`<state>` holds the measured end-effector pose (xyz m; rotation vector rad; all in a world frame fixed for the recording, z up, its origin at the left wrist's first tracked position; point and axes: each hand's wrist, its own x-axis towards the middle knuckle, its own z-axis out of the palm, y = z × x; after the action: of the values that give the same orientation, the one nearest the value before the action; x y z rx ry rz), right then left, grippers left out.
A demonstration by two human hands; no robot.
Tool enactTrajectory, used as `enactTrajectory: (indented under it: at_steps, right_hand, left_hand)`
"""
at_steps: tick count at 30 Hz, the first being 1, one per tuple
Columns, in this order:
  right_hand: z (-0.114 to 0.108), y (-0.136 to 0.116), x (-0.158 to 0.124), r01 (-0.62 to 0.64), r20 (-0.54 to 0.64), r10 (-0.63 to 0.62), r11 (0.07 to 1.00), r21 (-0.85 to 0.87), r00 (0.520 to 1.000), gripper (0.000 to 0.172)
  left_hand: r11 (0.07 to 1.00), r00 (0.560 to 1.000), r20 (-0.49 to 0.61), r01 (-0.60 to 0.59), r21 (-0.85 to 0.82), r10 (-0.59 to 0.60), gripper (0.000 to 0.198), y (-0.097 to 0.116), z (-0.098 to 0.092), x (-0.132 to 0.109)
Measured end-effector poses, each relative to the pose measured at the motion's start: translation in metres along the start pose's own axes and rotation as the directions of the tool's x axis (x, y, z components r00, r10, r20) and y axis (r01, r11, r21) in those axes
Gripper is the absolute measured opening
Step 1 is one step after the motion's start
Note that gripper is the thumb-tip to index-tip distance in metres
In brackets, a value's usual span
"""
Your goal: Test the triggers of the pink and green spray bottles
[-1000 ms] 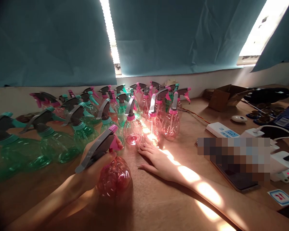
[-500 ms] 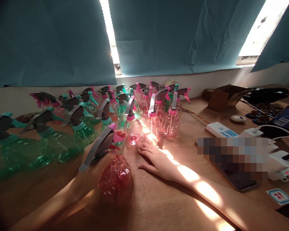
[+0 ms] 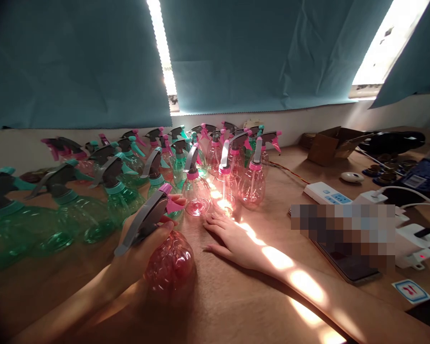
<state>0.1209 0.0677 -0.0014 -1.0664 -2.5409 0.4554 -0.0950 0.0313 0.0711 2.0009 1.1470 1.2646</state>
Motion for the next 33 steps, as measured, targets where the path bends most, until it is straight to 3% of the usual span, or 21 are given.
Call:
enactTrajectory:
  at_steps: [33]
  right_hand:
    - [-0.0005, -0.0018, -0.0004, 0.012, -0.003, -0.012, 1.0, -0.016, 1.0, 0.058]
  left_hand:
    - [0.998, 0.998, 0.005, -0.068, -0.016, 0.068, 0.012, -0.003, 0.0006, 0.0009]
